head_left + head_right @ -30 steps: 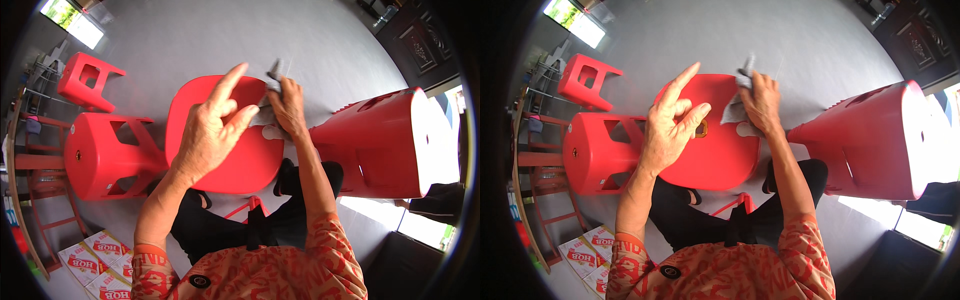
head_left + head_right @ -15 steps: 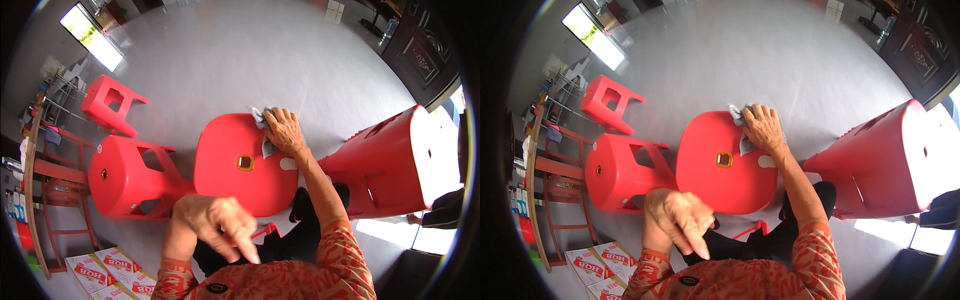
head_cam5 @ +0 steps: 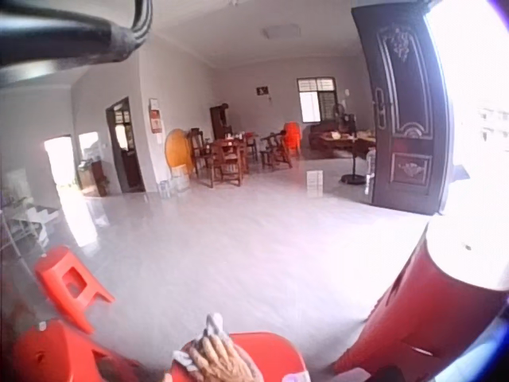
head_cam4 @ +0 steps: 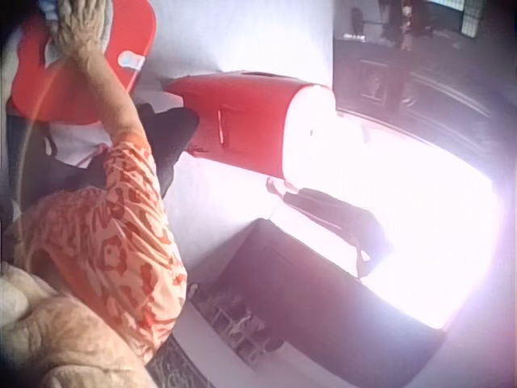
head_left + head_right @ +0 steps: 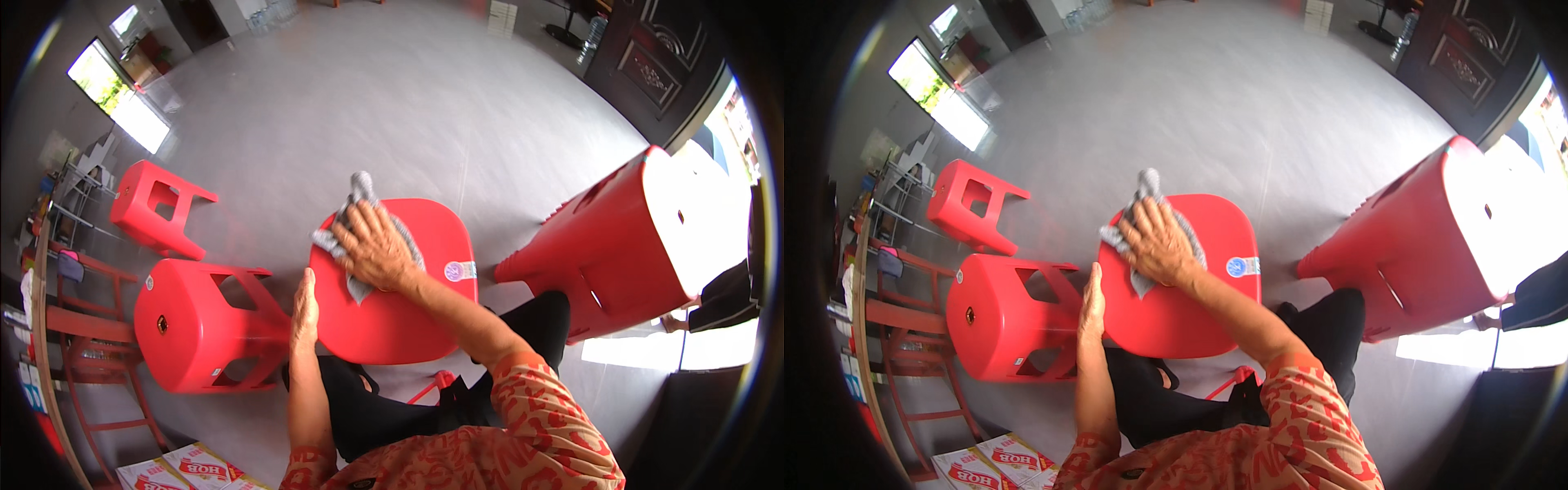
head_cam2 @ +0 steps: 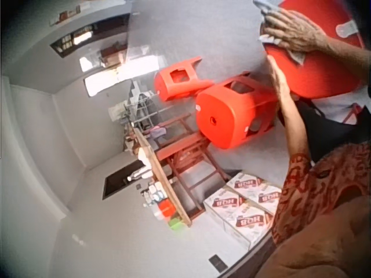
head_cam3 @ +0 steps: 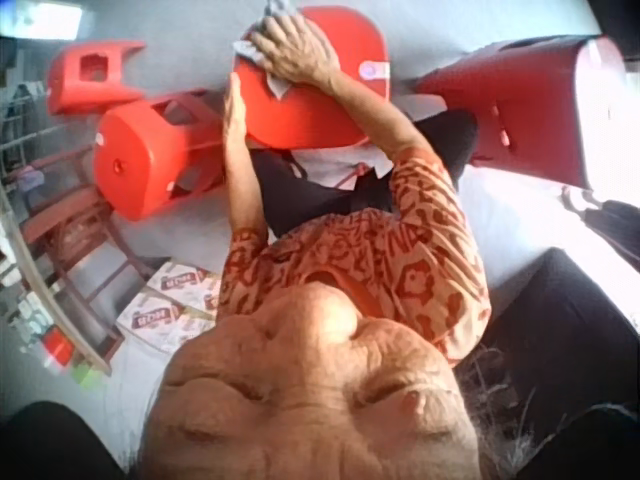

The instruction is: The person sits on the floor and wipes a red plastic stool with a cloth. They clean the underside, legs, and seat of the stool, turning it over to access different surfaces.

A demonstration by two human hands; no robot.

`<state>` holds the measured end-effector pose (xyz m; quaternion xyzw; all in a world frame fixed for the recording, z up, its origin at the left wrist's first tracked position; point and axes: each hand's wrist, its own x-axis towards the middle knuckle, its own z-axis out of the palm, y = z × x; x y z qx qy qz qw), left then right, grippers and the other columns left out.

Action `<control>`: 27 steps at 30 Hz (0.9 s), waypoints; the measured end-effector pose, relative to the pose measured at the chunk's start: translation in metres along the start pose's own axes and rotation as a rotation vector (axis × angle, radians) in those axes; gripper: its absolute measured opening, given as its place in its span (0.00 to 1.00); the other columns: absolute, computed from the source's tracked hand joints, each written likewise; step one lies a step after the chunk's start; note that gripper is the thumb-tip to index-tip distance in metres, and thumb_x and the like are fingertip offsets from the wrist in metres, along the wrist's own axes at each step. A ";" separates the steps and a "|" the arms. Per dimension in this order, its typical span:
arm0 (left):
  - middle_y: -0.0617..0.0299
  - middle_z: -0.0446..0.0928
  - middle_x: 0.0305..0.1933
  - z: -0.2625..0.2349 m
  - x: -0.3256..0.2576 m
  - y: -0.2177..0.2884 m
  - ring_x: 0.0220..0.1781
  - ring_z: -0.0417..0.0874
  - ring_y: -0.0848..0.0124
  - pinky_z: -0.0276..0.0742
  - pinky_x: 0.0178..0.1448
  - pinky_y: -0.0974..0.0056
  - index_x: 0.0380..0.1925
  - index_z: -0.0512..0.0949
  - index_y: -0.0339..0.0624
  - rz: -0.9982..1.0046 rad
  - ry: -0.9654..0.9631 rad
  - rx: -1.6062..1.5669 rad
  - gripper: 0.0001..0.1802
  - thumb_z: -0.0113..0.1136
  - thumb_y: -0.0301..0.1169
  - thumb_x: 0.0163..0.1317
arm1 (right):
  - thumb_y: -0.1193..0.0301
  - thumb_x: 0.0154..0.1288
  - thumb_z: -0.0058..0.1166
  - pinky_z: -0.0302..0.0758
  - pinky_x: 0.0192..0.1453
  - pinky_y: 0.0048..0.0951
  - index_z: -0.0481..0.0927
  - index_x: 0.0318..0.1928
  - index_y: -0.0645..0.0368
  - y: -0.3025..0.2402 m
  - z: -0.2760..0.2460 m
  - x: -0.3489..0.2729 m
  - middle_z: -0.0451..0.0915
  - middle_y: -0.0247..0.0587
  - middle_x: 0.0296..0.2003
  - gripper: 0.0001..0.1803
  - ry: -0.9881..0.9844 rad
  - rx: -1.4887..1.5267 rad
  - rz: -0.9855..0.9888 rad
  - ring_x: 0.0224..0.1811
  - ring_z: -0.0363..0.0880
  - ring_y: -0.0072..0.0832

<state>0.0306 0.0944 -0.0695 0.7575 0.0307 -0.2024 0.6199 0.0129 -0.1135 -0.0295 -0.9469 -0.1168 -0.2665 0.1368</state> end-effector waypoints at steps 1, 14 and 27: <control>0.53 0.56 0.72 0.005 -0.004 0.007 0.73 0.56 0.64 0.50 0.74 0.61 0.69 0.56 0.36 0.005 0.033 -0.036 0.43 0.34 0.63 0.70 | 0.50 0.65 0.49 0.52 0.74 0.52 0.71 0.61 0.55 -0.014 0.006 -0.001 0.66 0.56 0.63 0.30 -0.098 0.026 -0.011 0.70 0.57 0.52; 0.53 0.68 0.67 0.012 -0.008 0.002 0.68 0.67 0.64 0.61 0.70 0.60 0.63 0.68 0.35 -0.081 0.128 -0.135 0.46 0.44 0.67 0.64 | 0.59 0.64 0.52 0.60 0.66 0.44 0.74 0.58 0.51 -0.004 0.025 0.041 0.70 0.39 0.60 0.23 -0.173 0.006 0.207 0.66 0.61 0.39; 0.56 0.74 0.58 0.014 -0.012 0.015 0.57 0.75 0.68 0.70 0.61 0.65 0.67 0.63 0.37 -0.048 -0.021 -0.380 0.35 0.63 0.40 0.65 | 0.51 0.50 0.63 0.65 0.61 0.48 0.70 0.60 0.62 -0.053 -0.046 -0.033 0.68 0.49 0.58 0.41 -0.409 0.290 -0.216 0.63 0.64 0.47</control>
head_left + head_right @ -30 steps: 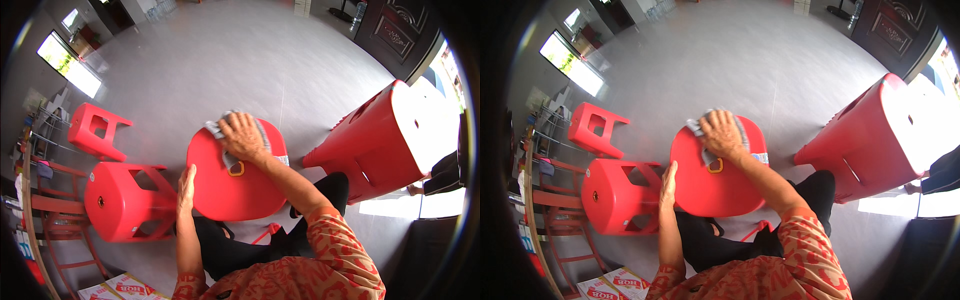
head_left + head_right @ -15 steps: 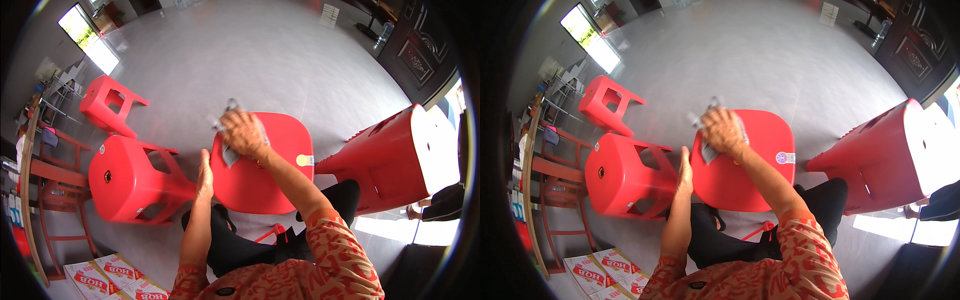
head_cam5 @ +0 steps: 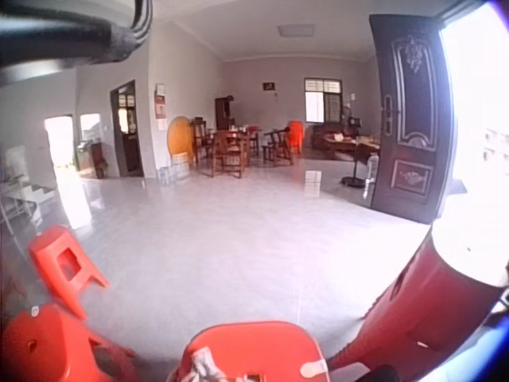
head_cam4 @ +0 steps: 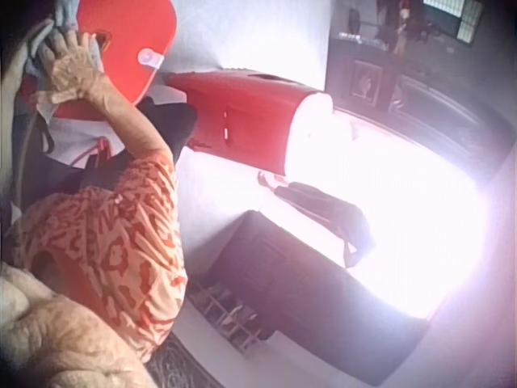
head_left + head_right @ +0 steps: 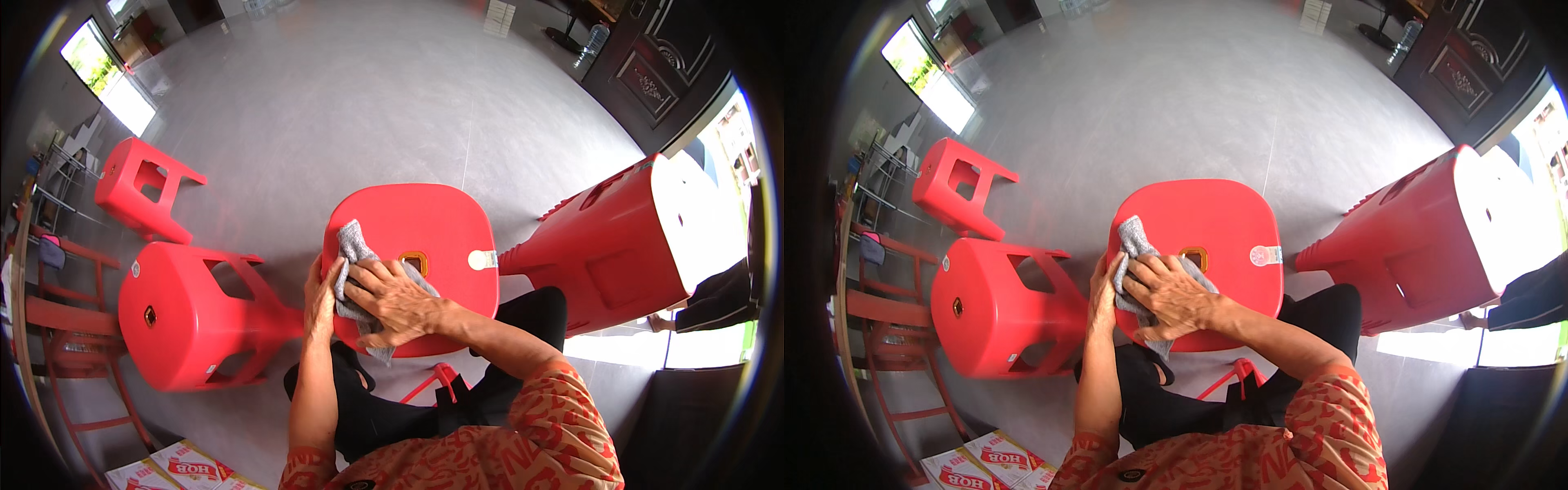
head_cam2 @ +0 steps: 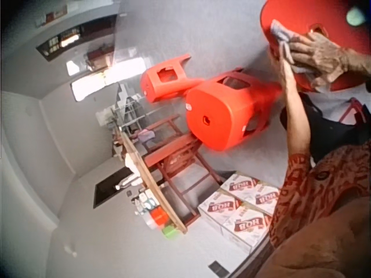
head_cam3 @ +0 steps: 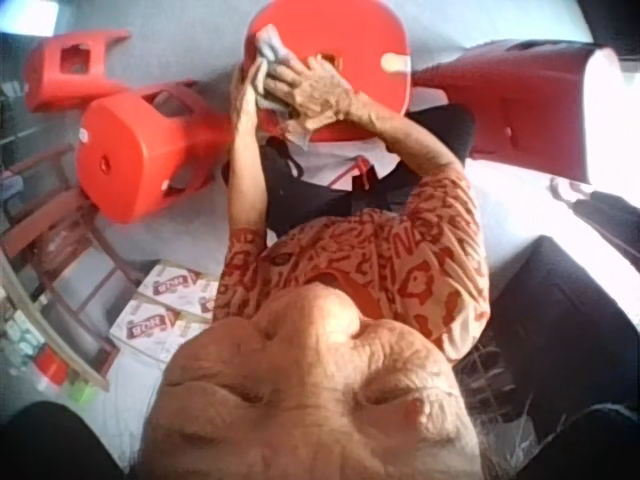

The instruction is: The person sits on the floor and wipes a red plastic stool with a cloth. They clean the underside, legs, and seat of the stool, turning it over to access different surfaces.

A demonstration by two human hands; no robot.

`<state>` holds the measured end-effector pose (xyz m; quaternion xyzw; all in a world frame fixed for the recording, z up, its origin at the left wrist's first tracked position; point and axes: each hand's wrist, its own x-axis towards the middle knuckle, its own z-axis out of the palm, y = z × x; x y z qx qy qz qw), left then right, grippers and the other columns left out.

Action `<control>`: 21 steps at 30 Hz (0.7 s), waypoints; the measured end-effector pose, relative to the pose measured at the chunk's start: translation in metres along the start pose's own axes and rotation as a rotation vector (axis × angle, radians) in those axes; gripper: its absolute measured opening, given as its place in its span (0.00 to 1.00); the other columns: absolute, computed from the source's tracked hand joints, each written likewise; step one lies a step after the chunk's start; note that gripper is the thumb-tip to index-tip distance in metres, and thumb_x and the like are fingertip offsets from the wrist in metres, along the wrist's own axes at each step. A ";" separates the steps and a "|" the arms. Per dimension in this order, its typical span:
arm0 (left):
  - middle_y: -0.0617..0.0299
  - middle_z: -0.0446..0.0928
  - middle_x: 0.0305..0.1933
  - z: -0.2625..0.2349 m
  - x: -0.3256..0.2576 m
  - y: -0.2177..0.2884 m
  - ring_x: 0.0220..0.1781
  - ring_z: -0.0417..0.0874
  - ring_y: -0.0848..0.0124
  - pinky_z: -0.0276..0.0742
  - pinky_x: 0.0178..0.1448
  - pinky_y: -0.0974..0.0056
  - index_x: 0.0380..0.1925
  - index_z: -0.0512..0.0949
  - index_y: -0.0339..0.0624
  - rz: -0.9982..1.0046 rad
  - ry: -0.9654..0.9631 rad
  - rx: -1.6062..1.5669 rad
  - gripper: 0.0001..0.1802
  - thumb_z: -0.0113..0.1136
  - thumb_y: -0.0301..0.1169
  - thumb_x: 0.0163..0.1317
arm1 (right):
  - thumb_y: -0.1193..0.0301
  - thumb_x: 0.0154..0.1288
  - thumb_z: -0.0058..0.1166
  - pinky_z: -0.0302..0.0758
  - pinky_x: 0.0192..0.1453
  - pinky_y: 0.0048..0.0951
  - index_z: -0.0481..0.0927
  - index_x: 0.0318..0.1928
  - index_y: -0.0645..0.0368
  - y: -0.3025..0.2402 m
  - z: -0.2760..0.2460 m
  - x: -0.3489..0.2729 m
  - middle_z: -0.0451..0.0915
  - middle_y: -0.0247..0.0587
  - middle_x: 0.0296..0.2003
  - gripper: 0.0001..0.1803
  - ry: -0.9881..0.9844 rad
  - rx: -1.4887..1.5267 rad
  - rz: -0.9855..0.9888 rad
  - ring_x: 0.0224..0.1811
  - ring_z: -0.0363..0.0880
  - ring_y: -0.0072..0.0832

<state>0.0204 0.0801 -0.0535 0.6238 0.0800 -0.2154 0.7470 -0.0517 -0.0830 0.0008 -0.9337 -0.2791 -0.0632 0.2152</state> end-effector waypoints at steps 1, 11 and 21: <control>0.56 0.75 0.57 0.000 -0.001 0.000 0.56 0.76 0.68 0.71 0.60 0.65 0.66 0.64 0.37 0.025 -0.007 0.042 0.34 0.63 0.39 0.64 | 0.54 0.52 0.63 0.64 0.63 0.50 0.65 0.64 0.62 0.006 -0.008 -0.005 0.66 0.52 0.60 0.42 -0.004 0.155 0.028 0.65 0.63 0.46; 0.56 0.74 0.59 -0.002 -0.002 -0.003 0.58 0.75 0.68 0.70 0.61 0.66 0.65 0.67 0.38 -0.001 0.078 0.118 0.29 0.56 0.42 0.69 | 0.68 0.66 0.48 0.74 0.27 0.46 0.53 0.68 0.71 0.167 -0.047 -0.014 0.77 0.48 0.16 0.35 0.635 0.042 1.011 0.20 0.79 0.48; 0.63 0.75 0.52 -0.006 -0.005 -0.004 0.49 0.75 0.75 0.72 0.55 0.68 0.67 0.63 0.40 -0.078 0.060 0.078 0.31 0.58 0.40 0.68 | 0.64 0.61 0.57 0.72 0.41 0.49 0.54 0.69 0.67 0.167 -0.030 0.011 0.79 0.50 0.39 0.41 0.732 -0.020 0.849 0.42 0.78 0.43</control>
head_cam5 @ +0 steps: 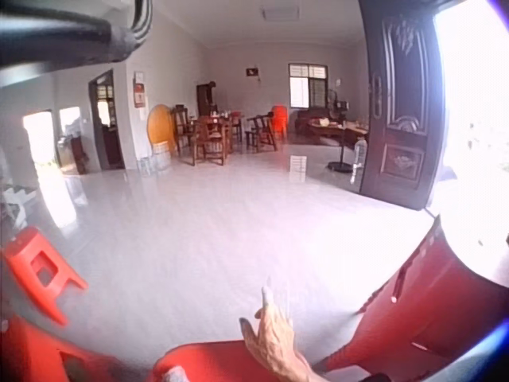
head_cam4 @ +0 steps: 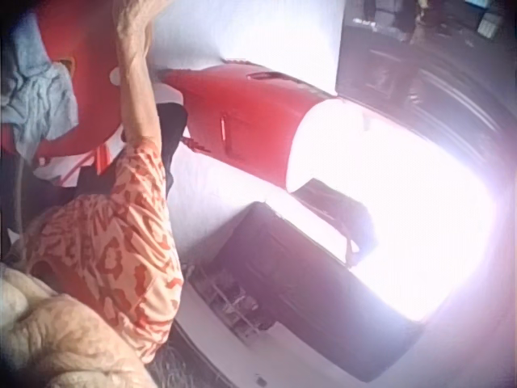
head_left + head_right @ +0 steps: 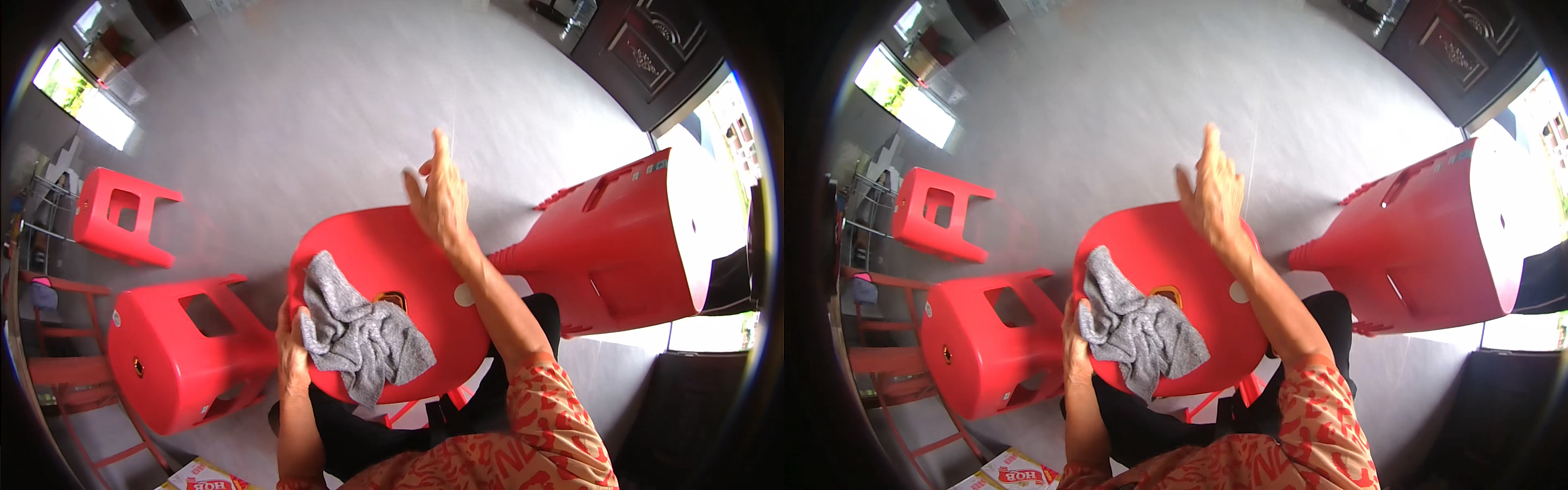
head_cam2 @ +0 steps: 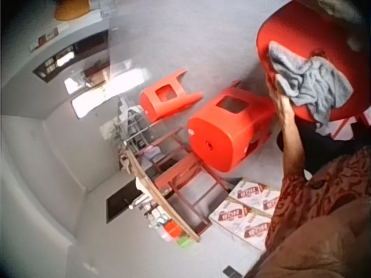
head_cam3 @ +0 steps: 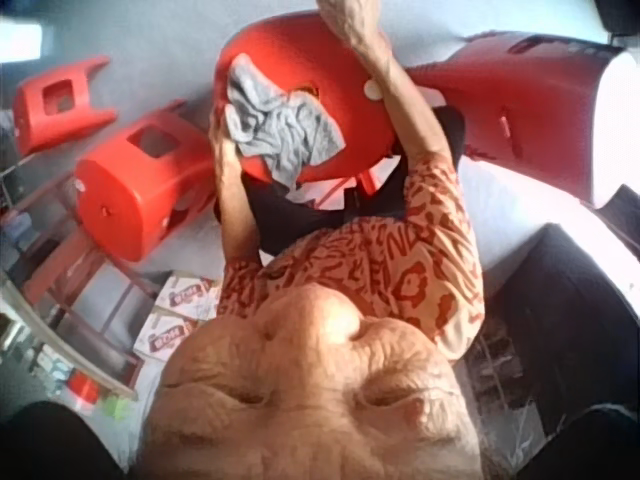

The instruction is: The person sits on the floor and wipes a red plastic stool with a cloth. They clean the underside, legs, and seat of the stool, turning it over to access different surfaces.

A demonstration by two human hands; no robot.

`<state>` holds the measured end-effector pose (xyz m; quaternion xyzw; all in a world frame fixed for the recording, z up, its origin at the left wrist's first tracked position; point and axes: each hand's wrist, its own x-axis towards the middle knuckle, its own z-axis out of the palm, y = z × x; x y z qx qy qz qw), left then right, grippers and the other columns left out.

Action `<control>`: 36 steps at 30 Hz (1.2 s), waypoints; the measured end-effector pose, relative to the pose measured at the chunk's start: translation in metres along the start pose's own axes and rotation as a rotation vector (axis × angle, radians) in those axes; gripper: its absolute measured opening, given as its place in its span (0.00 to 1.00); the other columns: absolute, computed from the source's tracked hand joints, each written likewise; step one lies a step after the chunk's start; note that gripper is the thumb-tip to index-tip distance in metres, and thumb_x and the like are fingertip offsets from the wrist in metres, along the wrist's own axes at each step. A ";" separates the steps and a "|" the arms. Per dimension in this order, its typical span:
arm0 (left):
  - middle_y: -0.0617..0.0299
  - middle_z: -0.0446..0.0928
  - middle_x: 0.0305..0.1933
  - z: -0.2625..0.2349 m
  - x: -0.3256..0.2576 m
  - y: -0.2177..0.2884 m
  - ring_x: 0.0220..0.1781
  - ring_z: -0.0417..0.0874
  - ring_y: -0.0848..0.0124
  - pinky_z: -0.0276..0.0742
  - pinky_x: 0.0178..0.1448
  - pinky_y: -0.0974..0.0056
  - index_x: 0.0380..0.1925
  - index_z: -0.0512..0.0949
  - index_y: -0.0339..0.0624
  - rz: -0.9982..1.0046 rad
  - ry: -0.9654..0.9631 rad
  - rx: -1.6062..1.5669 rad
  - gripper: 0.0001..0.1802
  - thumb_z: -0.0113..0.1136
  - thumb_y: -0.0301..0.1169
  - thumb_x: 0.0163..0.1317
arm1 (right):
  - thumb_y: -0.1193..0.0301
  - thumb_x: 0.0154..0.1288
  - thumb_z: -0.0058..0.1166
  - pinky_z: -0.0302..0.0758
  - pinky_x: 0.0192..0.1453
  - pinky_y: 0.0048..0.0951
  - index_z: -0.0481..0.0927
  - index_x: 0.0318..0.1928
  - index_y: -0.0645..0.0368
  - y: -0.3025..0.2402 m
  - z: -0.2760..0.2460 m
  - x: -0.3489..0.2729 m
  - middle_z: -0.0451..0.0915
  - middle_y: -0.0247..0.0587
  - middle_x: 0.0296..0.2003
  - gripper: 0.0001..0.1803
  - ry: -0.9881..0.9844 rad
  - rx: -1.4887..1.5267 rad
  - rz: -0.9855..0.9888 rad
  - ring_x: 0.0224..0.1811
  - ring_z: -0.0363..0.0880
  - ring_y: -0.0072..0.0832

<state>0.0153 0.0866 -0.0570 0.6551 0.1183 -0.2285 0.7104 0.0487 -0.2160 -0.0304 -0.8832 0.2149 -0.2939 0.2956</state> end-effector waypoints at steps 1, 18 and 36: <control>0.62 0.75 0.53 0.002 0.000 0.004 0.51 0.75 0.74 0.71 0.56 0.67 0.66 0.63 0.40 0.041 -0.010 0.007 0.30 0.57 0.40 0.69 | 0.60 0.58 0.60 0.70 0.47 0.52 0.57 0.68 0.63 -0.021 -0.007 -0.010 0.75 0.53 0.47 0.42 -0.129 -0.018 -0.116 0.50 0.73 0.46; 0.57 0.73 0.60 -0.014 0.020 -0.025 0.59 0.74 0.67 0.70 0.64 0.60 0.60 0.70 0.37 0.072 -0.165 -0.451 0.28 0.50 0.48 0.71 | 0.56 0.65 0.52 0.62 0.66 0.55 0.73 0.62 0.43 -0.105 0.007 -0.129 0.62 0.45 0.67 0.25 -0.470 -0.158 -0.693 0.68 0.60 0.46; 0.58 0.79 0.49 -0.027 0.001 0.015 0.51 0.80 0.62 0.76 0.57 0.56 0.55 0.73 0.46 -0.156 -0.272 -0.634 0.42 0.42 0.71 0.61 | 0.54 0.56 0.57 0.64 0.54 0.48 0.82 0.39 0.50 -0.133 0.012 -0.161 0.75 0.32 0.45 0.16 -0.585 0.035 -1.021 0.59 0.66 0.36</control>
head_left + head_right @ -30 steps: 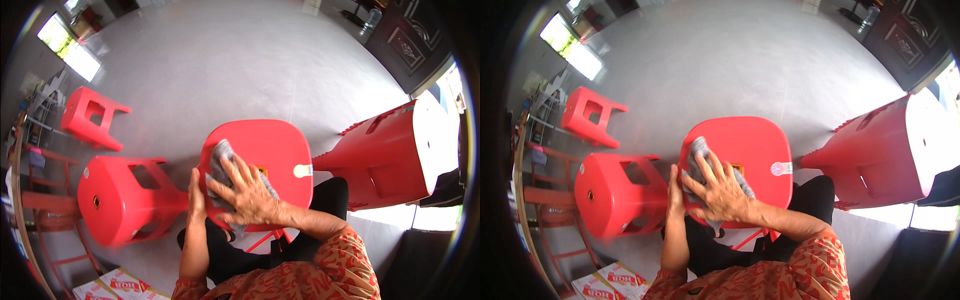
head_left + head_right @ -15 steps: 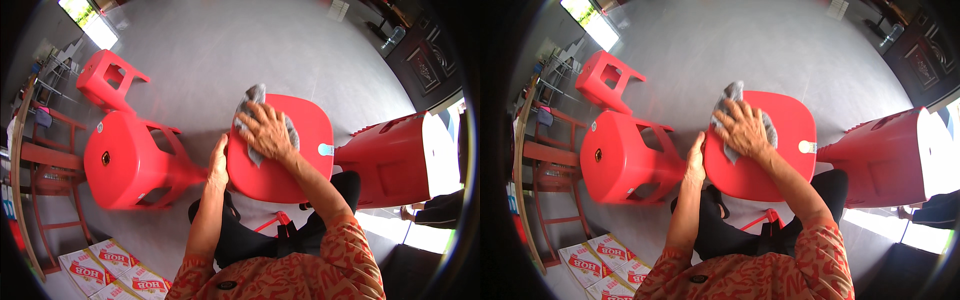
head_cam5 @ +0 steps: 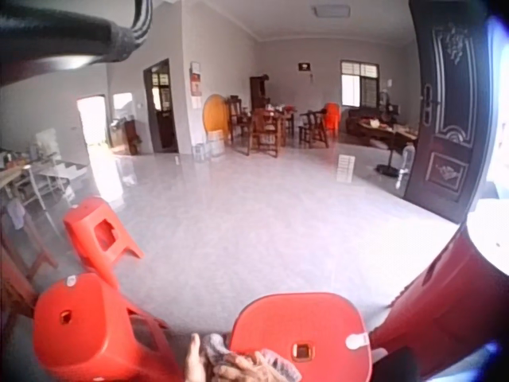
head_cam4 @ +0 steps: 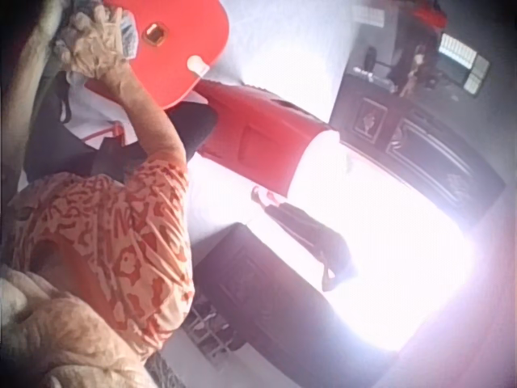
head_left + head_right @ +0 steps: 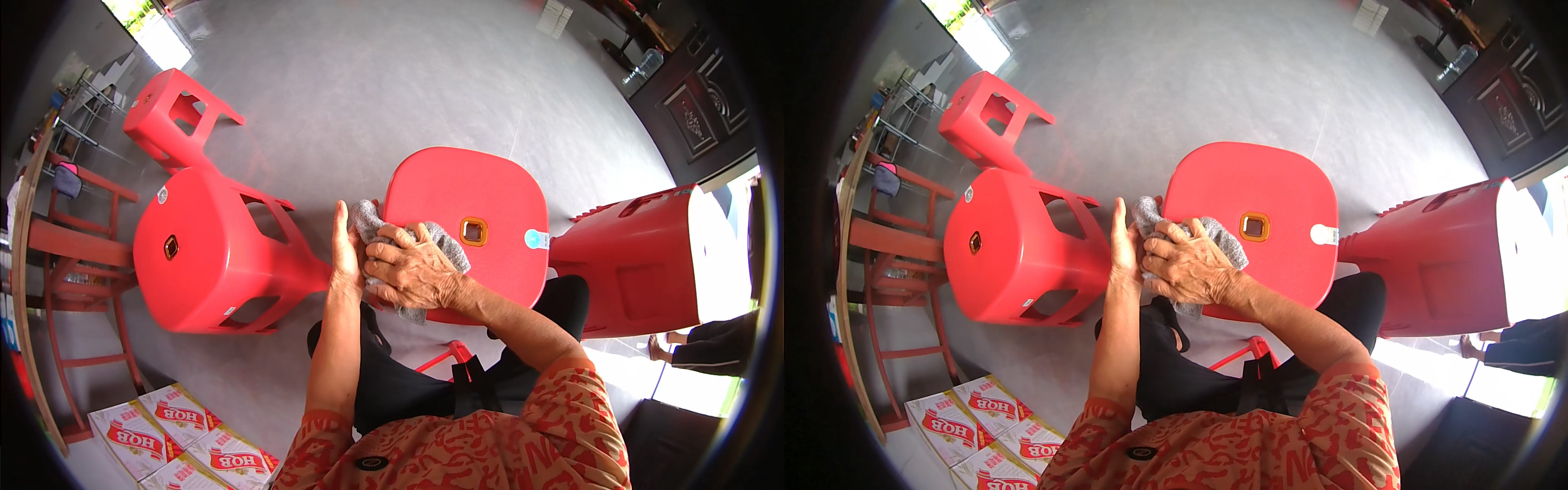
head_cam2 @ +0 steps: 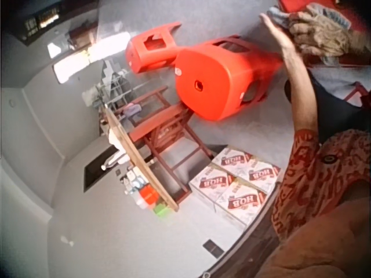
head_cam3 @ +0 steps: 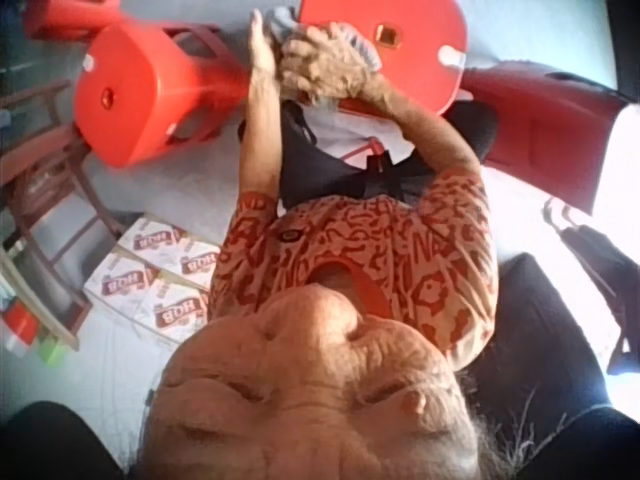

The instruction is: The person sits on the floor and wipes a red plastic stool with a cloth. They clean the underside, legs, and seat of the stool, turning it over to access different surfaces.

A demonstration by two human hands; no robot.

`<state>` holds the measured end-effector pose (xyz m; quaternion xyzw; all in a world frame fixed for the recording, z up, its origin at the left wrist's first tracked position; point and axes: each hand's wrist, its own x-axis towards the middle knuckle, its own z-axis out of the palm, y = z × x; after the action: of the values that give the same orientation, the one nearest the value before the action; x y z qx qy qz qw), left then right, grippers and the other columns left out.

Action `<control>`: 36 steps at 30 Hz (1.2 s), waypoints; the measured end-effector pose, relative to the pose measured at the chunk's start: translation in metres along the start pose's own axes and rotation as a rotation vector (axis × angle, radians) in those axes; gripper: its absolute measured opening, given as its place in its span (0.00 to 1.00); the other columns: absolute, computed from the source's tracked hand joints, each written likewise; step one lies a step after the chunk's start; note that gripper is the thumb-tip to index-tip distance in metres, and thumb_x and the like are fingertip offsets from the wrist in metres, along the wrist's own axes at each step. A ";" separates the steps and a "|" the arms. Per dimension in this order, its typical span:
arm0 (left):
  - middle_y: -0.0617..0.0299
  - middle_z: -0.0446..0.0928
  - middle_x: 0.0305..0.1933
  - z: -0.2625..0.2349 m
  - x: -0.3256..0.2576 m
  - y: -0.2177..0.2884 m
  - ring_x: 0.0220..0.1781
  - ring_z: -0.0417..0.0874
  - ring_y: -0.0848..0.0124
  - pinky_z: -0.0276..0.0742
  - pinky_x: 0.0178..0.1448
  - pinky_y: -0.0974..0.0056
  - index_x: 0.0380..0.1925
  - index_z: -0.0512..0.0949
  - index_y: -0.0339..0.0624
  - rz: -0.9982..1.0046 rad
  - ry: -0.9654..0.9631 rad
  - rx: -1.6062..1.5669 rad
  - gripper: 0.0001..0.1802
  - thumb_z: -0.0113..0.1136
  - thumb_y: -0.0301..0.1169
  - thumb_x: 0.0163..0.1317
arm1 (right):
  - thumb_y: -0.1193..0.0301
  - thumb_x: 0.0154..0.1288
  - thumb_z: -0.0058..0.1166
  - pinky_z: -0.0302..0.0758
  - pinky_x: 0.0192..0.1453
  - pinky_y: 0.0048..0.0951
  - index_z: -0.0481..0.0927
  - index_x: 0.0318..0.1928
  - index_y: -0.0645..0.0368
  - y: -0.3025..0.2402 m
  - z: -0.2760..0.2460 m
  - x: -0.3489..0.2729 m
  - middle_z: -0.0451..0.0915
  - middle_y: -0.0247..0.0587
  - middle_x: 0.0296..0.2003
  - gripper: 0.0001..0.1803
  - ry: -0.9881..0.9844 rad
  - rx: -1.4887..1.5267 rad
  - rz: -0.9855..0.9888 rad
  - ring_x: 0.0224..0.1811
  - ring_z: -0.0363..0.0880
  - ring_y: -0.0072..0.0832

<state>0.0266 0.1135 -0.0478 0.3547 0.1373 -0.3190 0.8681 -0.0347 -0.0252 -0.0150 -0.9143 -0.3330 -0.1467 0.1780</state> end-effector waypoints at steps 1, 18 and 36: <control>0.58 0.79 0.49 -0.001 0.001 0.000 0.50 0.80 0.62 0.76 0.57 0.56 0.54 0.73 0.46 -0.003 -0.009 -0.015 0.42 0.42 0.71 0.61 | 0.56 0.56 0.57 0.63 0.55 0.47 0.82 0.39 0.50 0.004 0.001 0.002 0.75 0.31 0.46 0.15 -0.011 0.007 0.019 0.59 0.66 0.35; 0.60 0.77 0.50 -0.010 0.011 -0.007 0.51 0.78 0.68 0.74 0.54 0.61 0.62 0.69 0.46 -0.025 0.006 0.178 0.37 0.51 0.61 0.64 | 0.53 0.68 0.45 0.62 0.56 0.46 0.84 0.44 0.42 0.121 0.004 0.039 0.79 0.29 0.45 0.16 0.103 -0.333 0.524 0.54 0.70 0.33; 0.50 0.79 0.50 0.008 0.025 -0.032 0.48 0.81 0.63 0.77 0.53 0.60 0.52 0.74 0.26 0.129 0.060 0.522 0.34 0.70 0.43 0.54 | 0.46 0.67 0.41 0.71 0.52 0.49 0.76 0.45 0.56 0.191 -0.081 -0.124 0.79 0.55 0.45 0.26 0.032 -0.133 1.098 0.50 0.75 0.52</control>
<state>0.0251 0.0790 -0.0708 0.5837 0.0533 -0.2770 0.7614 -0.0120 -0.2647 -0.0344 -0.9605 0.2053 -0.0669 0.1754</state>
